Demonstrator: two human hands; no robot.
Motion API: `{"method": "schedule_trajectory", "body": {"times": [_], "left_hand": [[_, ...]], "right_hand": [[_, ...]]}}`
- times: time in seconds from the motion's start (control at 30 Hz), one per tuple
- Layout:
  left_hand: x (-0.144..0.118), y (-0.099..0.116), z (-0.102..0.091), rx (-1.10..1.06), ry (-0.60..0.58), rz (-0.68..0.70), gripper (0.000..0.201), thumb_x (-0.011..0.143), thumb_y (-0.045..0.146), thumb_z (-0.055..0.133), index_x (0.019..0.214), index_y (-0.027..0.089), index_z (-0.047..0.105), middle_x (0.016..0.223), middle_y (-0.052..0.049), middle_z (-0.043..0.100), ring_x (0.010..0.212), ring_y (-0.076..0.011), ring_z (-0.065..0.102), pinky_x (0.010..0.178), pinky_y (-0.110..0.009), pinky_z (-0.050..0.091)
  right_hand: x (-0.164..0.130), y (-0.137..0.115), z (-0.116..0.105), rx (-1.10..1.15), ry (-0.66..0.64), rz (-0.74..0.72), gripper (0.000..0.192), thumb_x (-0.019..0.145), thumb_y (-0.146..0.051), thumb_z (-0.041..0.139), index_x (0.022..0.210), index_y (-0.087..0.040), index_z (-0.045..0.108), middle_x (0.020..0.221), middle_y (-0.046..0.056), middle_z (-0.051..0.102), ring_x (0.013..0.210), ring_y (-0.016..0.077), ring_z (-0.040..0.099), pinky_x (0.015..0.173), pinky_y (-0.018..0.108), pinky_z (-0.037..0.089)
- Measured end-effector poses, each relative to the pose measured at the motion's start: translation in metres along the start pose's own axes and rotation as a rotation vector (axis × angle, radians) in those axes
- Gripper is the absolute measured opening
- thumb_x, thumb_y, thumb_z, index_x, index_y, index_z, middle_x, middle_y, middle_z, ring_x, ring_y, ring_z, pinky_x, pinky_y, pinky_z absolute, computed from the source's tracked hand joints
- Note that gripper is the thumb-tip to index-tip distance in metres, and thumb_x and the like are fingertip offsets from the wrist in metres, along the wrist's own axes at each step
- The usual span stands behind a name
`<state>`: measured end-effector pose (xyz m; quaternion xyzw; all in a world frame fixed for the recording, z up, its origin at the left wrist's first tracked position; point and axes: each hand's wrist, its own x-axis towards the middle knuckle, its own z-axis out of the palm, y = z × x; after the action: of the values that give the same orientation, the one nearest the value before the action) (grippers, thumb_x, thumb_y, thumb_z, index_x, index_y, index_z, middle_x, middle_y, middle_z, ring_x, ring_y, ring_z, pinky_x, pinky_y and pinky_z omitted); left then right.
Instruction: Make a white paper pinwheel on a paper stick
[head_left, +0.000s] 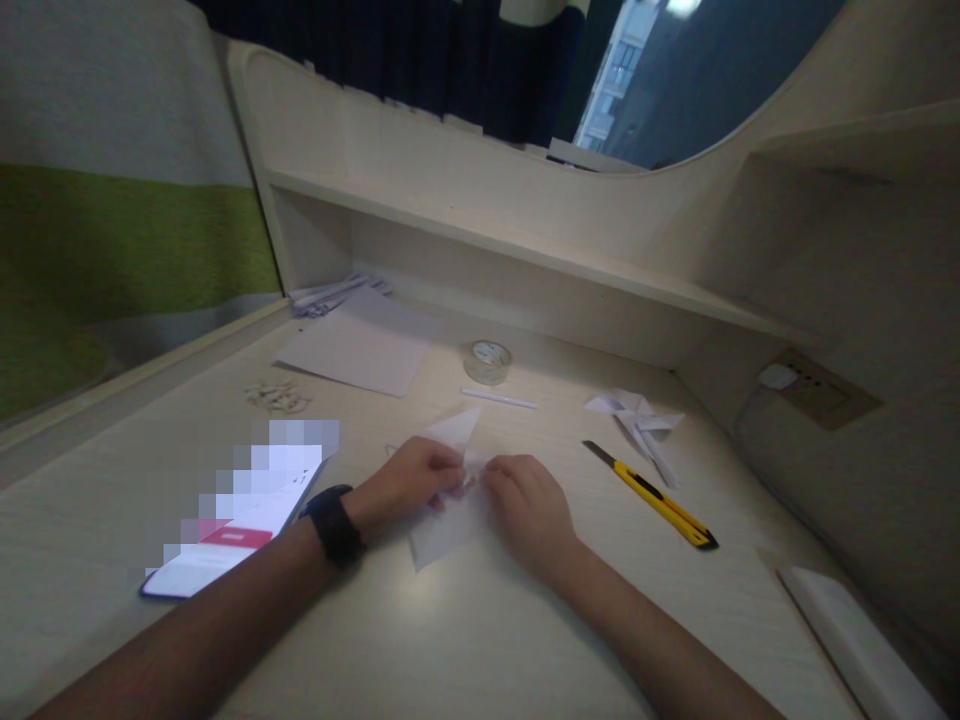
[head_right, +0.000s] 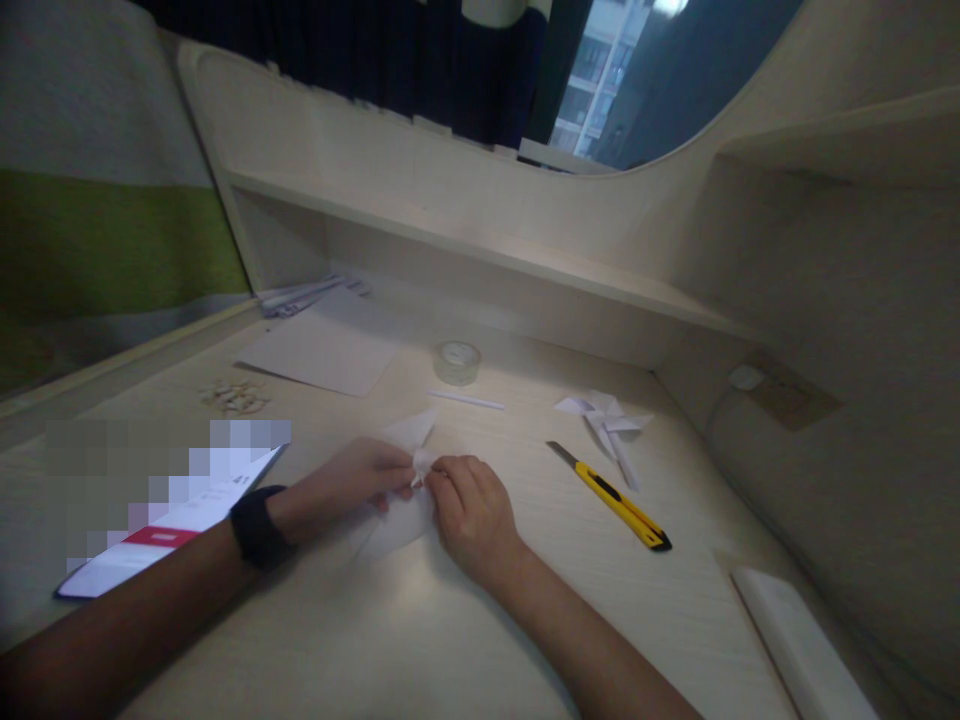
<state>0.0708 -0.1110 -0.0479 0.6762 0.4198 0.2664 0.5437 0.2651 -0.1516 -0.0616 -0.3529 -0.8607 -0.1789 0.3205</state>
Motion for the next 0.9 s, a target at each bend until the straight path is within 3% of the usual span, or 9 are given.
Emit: {"method": "schedule_trajectory", "body": {"times": [0.5, 0.9], "left_hand": [[0.0017, -0.0053, 0.0013, 0.01, 0.022, -0.004, 0.024, 0.076, 0.031, 0.056, 0.06, 0.013, 0.063, 0.065, -0.006, 0.064, 0.056, -0.0135, 0.057, 0.045, -0.02, 0.046], [-0.003, 0.0007, 0.0025, 0.005, 0.022, -0.024, 0.026, 0.075, 0.034, 0.058, 0.065, 0.012, 0.067, 0.067, -0.006, 0.066, 0.061, -0.0155, 0.058, 0.049, -0.023, 0.045]], "right_hand": [[-0.0021, -0.0003, 0.0026, -0.001, 0.001, -0.018, 0.02, 0.092, -0.013, 0.043, 0.097, -0.015, 0.062, 0.092, 0.011, 0.066, 0.087, 0.0218, 0.057, 0.075, 0.037, 0.049], [-0.002, 0.0011, 0.004, -0.066, -0.011, -0.009, 0.013, 0.091, -0.015, 0.05, 0.084, -0.016, 0.061, 0.081, 0.007, 0.065, 0.077, 0.0204, 0.055, 0.065, 0.034, 0.042]]}}
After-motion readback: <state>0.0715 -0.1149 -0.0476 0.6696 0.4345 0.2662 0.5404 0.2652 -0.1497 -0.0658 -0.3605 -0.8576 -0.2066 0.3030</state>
